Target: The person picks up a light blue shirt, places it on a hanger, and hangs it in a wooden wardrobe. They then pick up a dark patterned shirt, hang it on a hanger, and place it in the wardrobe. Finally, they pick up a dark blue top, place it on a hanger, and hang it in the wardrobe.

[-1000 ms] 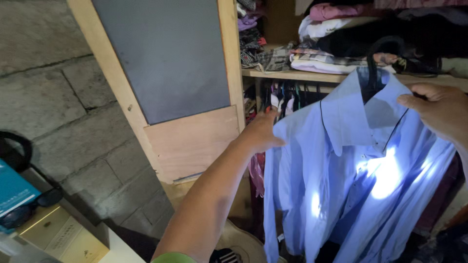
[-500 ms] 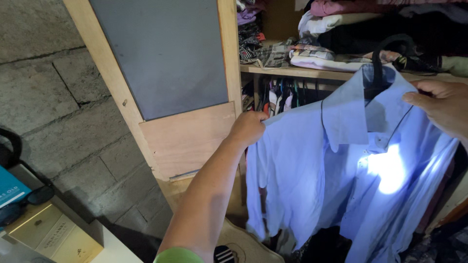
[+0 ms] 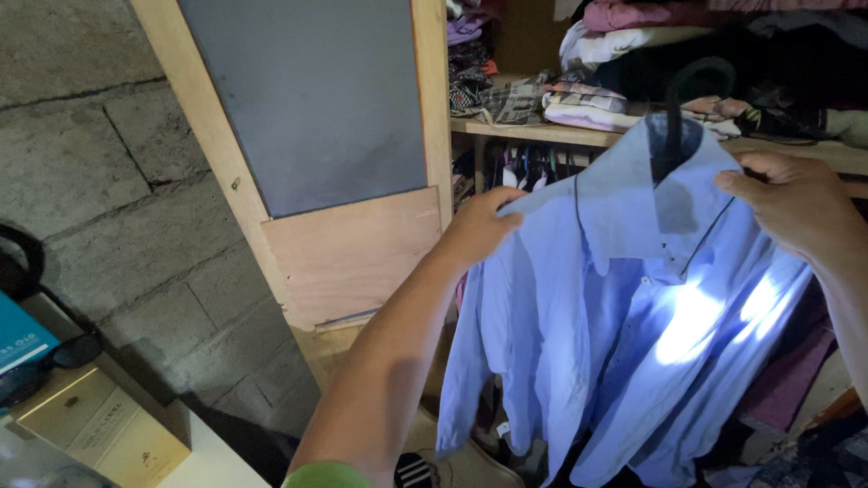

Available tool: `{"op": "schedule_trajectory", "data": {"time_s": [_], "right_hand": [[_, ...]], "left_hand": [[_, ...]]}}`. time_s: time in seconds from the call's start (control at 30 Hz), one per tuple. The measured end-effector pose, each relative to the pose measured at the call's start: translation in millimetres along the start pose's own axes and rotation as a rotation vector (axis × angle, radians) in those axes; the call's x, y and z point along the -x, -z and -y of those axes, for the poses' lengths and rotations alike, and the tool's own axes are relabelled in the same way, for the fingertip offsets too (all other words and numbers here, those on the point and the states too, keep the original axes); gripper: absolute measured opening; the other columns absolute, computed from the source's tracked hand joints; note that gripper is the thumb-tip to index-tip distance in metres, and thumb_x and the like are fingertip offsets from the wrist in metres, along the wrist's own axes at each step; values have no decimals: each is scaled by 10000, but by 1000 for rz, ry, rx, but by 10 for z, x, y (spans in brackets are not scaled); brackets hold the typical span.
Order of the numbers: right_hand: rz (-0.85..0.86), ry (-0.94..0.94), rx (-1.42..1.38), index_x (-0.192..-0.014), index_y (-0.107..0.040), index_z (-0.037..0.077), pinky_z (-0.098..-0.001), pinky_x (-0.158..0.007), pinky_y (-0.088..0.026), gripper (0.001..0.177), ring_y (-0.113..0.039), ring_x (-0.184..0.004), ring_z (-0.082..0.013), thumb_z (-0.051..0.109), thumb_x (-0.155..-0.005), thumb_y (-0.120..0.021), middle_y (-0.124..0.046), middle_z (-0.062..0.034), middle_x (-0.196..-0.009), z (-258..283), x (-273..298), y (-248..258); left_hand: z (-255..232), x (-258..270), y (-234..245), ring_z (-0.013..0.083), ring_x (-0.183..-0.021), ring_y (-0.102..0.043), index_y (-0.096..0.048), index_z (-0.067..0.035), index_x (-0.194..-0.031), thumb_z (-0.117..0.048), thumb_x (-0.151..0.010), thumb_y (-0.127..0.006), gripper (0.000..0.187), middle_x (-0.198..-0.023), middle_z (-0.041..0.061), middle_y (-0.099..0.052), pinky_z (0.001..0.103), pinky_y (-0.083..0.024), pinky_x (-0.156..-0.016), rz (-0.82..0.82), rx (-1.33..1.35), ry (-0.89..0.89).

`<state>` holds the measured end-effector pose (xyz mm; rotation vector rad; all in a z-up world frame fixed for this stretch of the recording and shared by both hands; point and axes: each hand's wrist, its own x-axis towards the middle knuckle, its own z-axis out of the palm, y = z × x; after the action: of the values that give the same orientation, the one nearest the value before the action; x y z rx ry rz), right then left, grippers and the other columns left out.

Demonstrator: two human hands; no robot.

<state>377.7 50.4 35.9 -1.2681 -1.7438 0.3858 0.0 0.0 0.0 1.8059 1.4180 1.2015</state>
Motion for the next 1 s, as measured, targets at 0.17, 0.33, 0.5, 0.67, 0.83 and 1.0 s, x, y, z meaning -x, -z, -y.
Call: {"op": "schedule_trajectory", "data": {"time_s": [0.17,0.33,0.5,0.67,0.83,1.0], "right_hand": [[12,-174,128,-1242,-735,24,-316,-461,-372,332,-473,-534,-136,276,-1030,-701,-624,-95,-710,340,160,-20],[41,-194,117,-1237,-743,54,-310,-543,-439,326,-539,-605,-146,277,-1000,-712,-682,-93,-782,353,171,-59],[81,-47,-58,-1211,-749,47,-293,-678,-474,319,-602,-775,-136,235,-954,-743,-729,-90,-951,304,145,-258],[82,-90,-231,-1212,-738,47,-289,-843,-524,315,-665,-968,-151,278,-1045,-604,-745,-112,-1113,397,168,-241],[55,-213,-211,-1310,-668,37,-363,-990,-514,427,-659,-1155,-239,360,-1099,-483,-707,-163,-1245,376,102,87],[247,-227,128,-1408,-640,179,-444,-923,-476,433,-598,-1168,-248,364,-1026,-557,-683,-85,-1280,461,325,95]], "left_hand": [[58,-70,-41,264,-893,-738,-756,-119,-1142,-227,-914,-678,264,-1000,138,-776,385,-553,-815,-58,-169,-214],[200,-202,-94,301,-1039,-708,-708,-95,-1204,-278,-959,-667,309,-1121,161,-746,394,-534,-887,32,-322,-279],[-246,-160,-366,313,-1117,-682,-646,-96,-1253,-342,-886,-738,451,-1198,162,-704,385,-514,-943,-44,-207,-329],[-563,-116,-439,317,-1077,-697,-689,-182,-1256,-276,-881,-722,388,-1160,130,-743,407,-522,-909,-128,-207,-288],[-500,-195,-359,241,-901,-734,-747,-223,-1188,-238,-890,-744,298,-993,99,-774,367,-550,-792,-81,-123,-171],[-406,-309,-382,139,-807,-729,-731,-162,-1205,-180,-868,-759,339,-947,61,-794,304,-555,-765,-18,47,-212]]}}
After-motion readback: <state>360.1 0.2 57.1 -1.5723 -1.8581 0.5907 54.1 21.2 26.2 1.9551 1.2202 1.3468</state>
